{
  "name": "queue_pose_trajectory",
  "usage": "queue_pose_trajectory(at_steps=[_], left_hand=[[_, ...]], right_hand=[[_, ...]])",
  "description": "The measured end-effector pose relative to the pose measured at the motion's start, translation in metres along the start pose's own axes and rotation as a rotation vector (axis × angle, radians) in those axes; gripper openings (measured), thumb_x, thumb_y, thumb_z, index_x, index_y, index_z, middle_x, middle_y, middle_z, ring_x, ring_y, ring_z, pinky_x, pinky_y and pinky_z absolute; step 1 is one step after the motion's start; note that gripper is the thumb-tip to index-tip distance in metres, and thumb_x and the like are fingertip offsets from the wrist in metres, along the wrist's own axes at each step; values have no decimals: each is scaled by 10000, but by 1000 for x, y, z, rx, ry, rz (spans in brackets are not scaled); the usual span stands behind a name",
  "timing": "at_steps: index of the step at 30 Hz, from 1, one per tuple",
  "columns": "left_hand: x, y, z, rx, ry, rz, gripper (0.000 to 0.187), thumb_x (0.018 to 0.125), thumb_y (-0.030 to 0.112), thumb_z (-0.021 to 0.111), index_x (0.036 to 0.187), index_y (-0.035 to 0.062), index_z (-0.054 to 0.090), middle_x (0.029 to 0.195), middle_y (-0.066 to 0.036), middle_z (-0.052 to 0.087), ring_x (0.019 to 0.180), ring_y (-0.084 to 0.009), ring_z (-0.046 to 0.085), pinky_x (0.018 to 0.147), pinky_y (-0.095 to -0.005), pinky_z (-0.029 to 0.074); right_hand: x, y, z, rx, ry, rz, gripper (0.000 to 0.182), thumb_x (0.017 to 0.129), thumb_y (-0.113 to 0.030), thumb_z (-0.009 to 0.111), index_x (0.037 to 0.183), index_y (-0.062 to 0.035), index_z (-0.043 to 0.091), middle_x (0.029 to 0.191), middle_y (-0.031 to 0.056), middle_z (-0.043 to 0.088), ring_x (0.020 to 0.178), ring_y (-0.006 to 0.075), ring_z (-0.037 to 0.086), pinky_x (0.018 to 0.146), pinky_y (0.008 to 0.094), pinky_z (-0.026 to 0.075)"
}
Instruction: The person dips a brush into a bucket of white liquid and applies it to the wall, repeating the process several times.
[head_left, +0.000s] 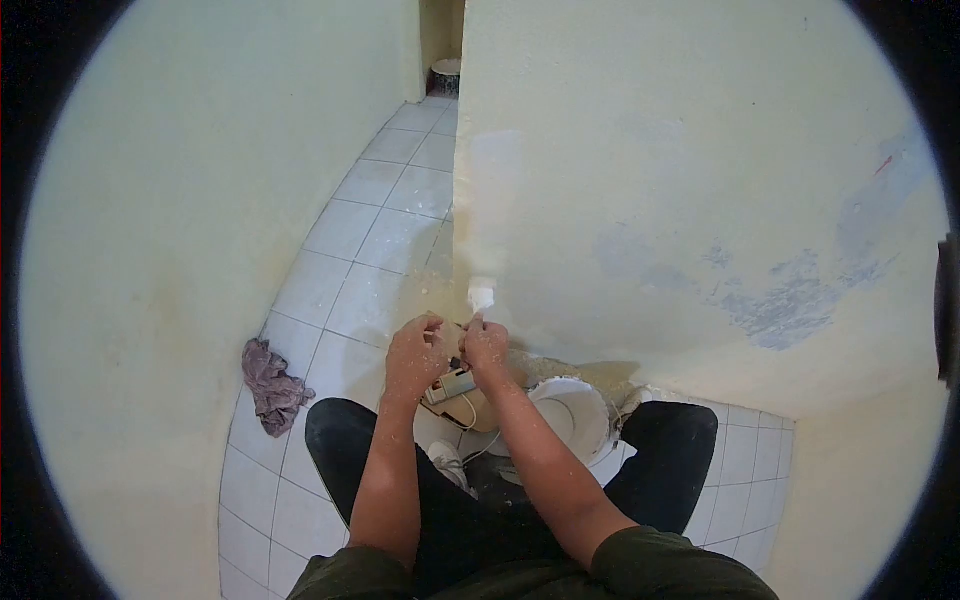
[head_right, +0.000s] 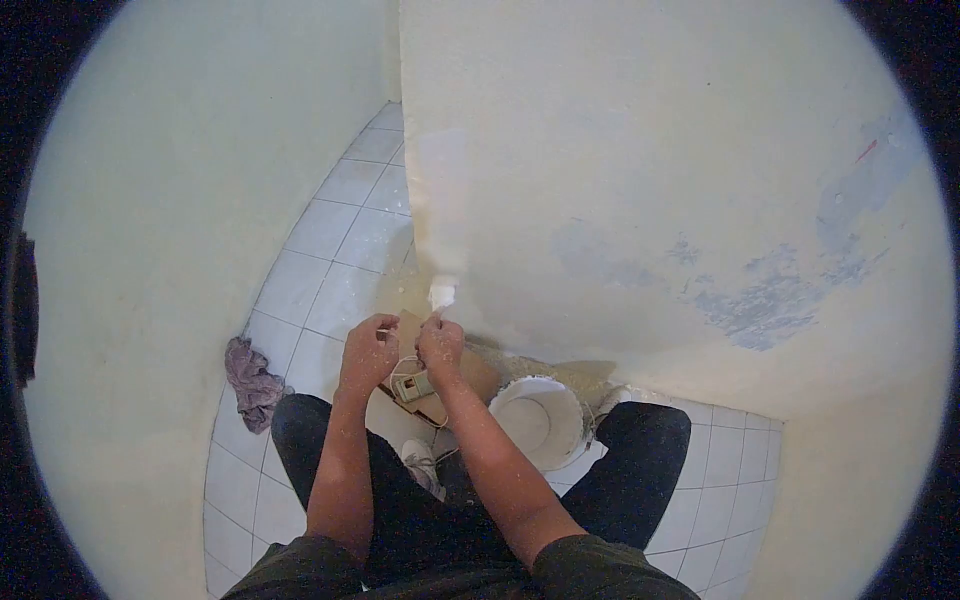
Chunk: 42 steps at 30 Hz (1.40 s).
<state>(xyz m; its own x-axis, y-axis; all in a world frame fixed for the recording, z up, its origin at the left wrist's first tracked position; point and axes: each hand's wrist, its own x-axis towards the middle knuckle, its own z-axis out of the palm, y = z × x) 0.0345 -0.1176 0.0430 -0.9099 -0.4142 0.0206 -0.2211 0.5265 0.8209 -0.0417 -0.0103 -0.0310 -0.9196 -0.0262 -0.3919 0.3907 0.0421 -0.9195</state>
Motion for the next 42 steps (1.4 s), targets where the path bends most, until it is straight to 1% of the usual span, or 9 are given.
queue_pose_trajectory(at_steps=[1, 4, 16, 19, 25, 28, 31, 40, 42], left_hand=[[1, -2, 1, -14, 16, 13, 268, 826, 70, 574, 1072, 24, 670, 1035, -170, 703, 914, -301, 696, 815, -382, 534], [0, -5, 0, -30, 21, 54, 270, 820, 65, 576, 1069, 12, 667, 1023, -175, 705, 898, -296, 701, 802, -379, 537], [-3, -1, 3, -55, -9, 73, 295, 796, 50, 572, 1072, -10, 660, 1002, -184, 704, 890, -315, 698, 790, -379, 540], [-3, -3, 4, -53, -10, 98, 306, 791, 50, 571, 1077, -13, 658, 1007, -186, 703, 899, -313, 697, 800, -381, 539], [-3, 4, 3, -16, -55, 66, 319, 810, 23, 555, 1111, -21, 650, 1049, -188, 697, 900, -284, 695, 841, -359, 543], [-1, 5, 3, -22, -55, 63, 320, 806, 49, 557, 1104, -14, 657, 1049, -188, 699, 911, -300, 697, 836, -376, 538], [-1, 3, 5, -19, -43, 64, 300, 811, 60, 560, 1085, -12, 658, 1044, -191, 700, 918, -308, 697, 828, -382, 536], [-2, 6, 0, -13, -82, 67, 298, 846, 57, 560, 1119, -20, 651, 1068, -189, 697, 915, -285, 701, 828, -366, 549], [-1, 1, 2, -3, -68, 103, 297, 847, 57, 560, 1118, -20, 651, 1067, -189, 698, 912, -285, 701, 820, -367, 551]], right_hand=[[-5, -7, -1, 99, -31, 114, 420, 996, -291, 476, 795, 42, 635, 521, 127, 549, 410, 260, 541, 437, 411, 436], [-14, -41, 0, 14, -8, -140, 419, 996, -304, 485, 798, 39, 623, 500, 66, 506, 362, 162, 473, 355, 334, 368], [-112, -266, 7, 314, -120, -417, 421, 1036, -305, 428, 905, 53, 606, 489, 32, 476, 362, 110, 420, 332, 301, 306], [-110, -270, 5, 227, -54, -688, 427, 1037, -329, 436, 900, 40, 602, 494, 22, 474, 385, 101, 434, 361, 294, 330], [-68, -221, 7, 155, -148, -409, 479, 1032, -377, 442, 830, 25, 606, 506, 34, 490, 422, 115, 485, 432, 317, 401], [-24, -165, 12, 14, -71, -395, 511, 1029, -390, 429, 806, 29, 617, 510, 80, 520, 410, 199, 524, 452, 373, 429], [19, -87, 18, -249, 47, -645, 520, 1020, -393, 429, 805, 37, 627, 544, 140, 557, 466, 279, 589, 484, 420, 452], [17, -1, 3, -31, -100, 207, 417, 995, -307, 491, 770, 25, 607, 588, 99, 569, 443, 220, 533, 433, 379, 431], [17, -8, -1, 45, -105, 201, 387, 986, -283, 509, 769, 25, 596, 578, 76, 550, 420, 190, 489, 406, 350, 405]])
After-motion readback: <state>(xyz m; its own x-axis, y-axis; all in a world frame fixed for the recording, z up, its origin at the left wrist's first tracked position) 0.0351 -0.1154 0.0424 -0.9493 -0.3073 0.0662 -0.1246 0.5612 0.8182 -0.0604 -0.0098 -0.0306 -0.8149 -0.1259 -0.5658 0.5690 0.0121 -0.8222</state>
